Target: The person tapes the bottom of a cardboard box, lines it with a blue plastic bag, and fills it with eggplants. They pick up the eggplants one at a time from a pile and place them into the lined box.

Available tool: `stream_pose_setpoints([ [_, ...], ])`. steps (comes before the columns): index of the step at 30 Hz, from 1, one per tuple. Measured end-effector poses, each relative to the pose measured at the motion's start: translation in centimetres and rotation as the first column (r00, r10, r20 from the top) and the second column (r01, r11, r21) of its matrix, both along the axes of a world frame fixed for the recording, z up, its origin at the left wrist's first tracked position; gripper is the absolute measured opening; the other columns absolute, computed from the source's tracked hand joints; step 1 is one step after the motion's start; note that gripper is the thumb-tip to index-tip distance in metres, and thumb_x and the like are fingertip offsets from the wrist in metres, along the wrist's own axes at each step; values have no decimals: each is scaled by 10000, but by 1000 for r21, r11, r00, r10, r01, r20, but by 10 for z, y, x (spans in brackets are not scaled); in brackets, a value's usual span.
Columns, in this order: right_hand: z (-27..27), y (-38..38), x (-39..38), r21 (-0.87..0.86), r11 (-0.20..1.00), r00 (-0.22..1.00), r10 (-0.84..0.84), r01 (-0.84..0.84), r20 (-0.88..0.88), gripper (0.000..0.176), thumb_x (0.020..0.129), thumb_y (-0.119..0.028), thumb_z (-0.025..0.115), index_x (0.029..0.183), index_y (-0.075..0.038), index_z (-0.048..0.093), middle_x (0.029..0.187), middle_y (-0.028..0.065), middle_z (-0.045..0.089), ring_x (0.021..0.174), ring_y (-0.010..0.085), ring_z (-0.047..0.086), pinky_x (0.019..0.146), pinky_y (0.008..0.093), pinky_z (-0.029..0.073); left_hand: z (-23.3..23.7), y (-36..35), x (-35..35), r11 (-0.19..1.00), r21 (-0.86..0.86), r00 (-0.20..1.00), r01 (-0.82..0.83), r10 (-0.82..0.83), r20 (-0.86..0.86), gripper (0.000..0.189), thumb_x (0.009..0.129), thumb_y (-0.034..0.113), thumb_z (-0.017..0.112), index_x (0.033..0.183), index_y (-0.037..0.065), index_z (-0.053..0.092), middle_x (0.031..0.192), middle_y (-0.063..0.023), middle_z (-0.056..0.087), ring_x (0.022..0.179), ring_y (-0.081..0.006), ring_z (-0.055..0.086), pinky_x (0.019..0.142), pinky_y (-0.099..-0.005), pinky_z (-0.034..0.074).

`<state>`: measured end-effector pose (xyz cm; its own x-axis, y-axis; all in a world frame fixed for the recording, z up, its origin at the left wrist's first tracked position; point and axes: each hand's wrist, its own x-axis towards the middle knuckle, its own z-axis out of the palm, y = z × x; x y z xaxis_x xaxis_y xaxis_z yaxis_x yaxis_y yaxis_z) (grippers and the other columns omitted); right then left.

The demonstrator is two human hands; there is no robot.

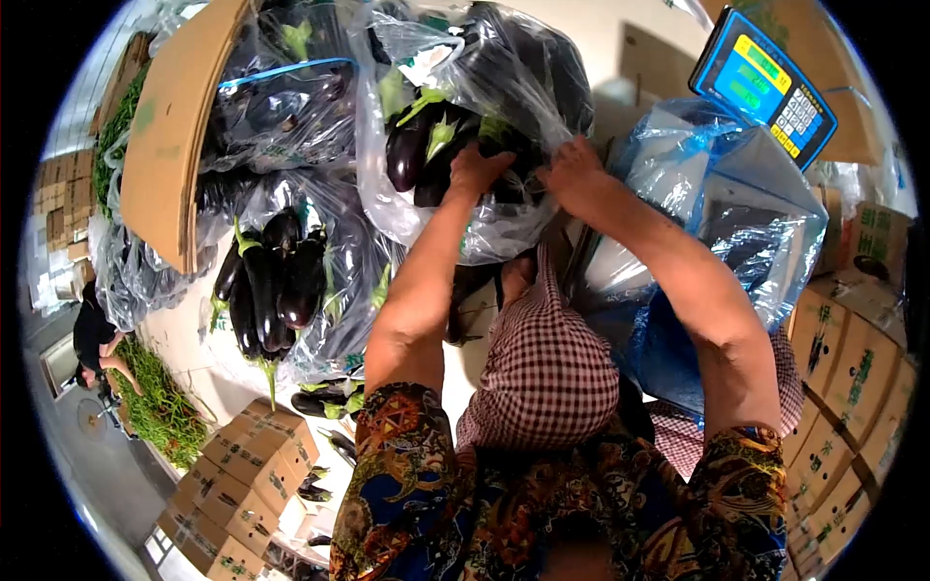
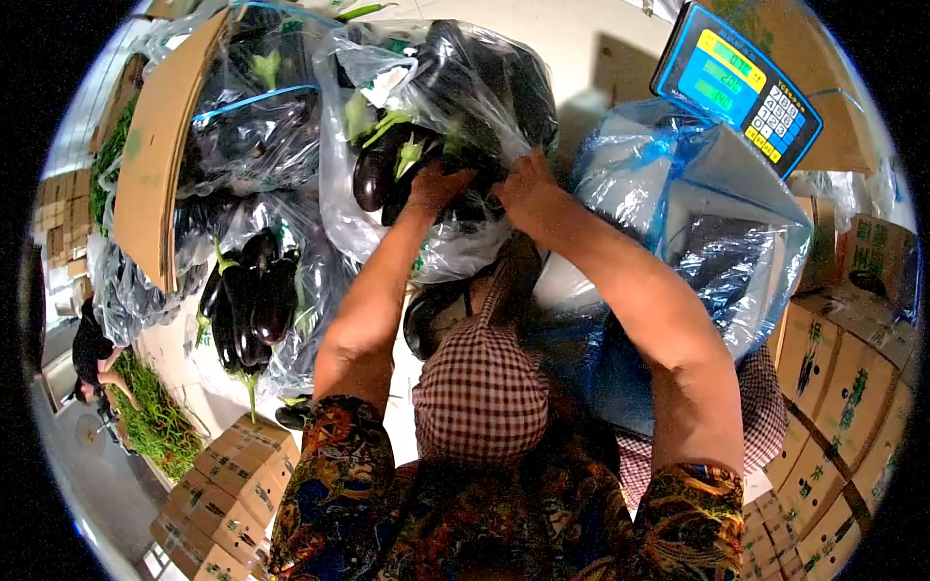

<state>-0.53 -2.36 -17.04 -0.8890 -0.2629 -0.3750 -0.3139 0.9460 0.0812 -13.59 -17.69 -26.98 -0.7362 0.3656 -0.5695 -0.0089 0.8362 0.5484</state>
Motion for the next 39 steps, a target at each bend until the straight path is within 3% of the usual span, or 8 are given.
stream_pose_setpoints([
  [2, -11, 12, 18, 37, 996, 937, 85, -77, -338, 241, 735, -161, 619, 957, -94, 686, 938, 87, 635, 1009, 312, 511, 913, 489, 345, -10, 0, -12, 998, -14, 986, -61, 62, 156, 904, 619, 508, 742, 1312, -11, 480, 1279, -211, 543, 1202, -338, 511, 979, -370, 425],
  [6, 0, 4, 5, 134, 991, 997, -22, 33, -77, 123, 695, -143, 631, 773, -150, 726, 854, 37, 646, 979, 286, 516, 844, 430, 366, 24, -21, -8, 810, 270, 786, -520, 330, 523, 665, 722, 142, 748, 1286, -56, 457, 1119, -135, 624, 942, -194, 608, 831, -289, 481],
  [15, 9, 3, 9, -154, 985, 972, 43, -80, -231, 200, 738, -176, 620, 897, -114, 725, 803, 57, 636, 918, 290, 559, 790, 497, 385, 117, -48, -29, 493, 306, 417, -815, 132, 899, 376, 863, 334, 637, 1098, 42, 621, 951, -93, 679, 783, -233, 653, 721, -357, 549],
  [24, 56, -19, 4, -134, 991, 999, -2, 10, 54, 345, 726, -162, 625, 1058, -71, 654, 994, 107, 594, 955, 290, 536, 874, 421, 404, 235, -89, -28, 230, 847, 856, -479, -93, 509, 749, 729, 288, 716, 1344, 0, 400, 1151, -217, 581, 1039, -347, 585, 958, -451, 464],
  [27, 69, -34, 13, -640, 765, 977, -68, -80, -204, 626, 768, -177, 674, 1331, -27, 445, 1163, 154, 564, 1083, 312, 529, 967, 433, 388, 251, -92, -33, 48, 786, 772, -617, -157, 616, 761, 771, 365, 645, 1380, 8, 359, 1156, -235, 570, 1028, -348, 580, 951, -475, 463],
  [31, 113, -55, -7, -808, -254, 846, 206, 531, 492, 800, 787, -321, 739, 1404, -48, 309, 1247, 135, 537, 1122, 237, 520, 961, 370, 416, 250, -88, -24, 11, 795, 788, -607, -125, 603, 739, 824, 451, 559, 1394, 32, 348, 1121, -199, 583, 967, -320, 589, 917, -484, 473],
  [34, 111, -71, -13, -755, -245, 793, 142, 608, 593, 765, 736, -381, 766, 1331, -43, 424, 968, 84, 624, 816, 150, 600, 699, 294, 494, 240, -88, -9, -4, 820, 814, -572, -126, 567, 828, 813, 586, 589, 1403, 59, 342, 1137, -181, 578, 999, -307, 589, 909, -458, 486],
  [39, 111, -76, 4, -703, -88, 707, 12, 705, 707, 817, 673, -437, 770, 1292, -5, 458, 886, 132, 637, 786, 189, 618, 689, 302, 496, 235, -108, 20, 332, 820, 884, -466, 207, 419, 361, 818, 136, 657, 1121, -8, 522, 1021, -136, 640, 934, -241, 639, 818, -362, 531],
])
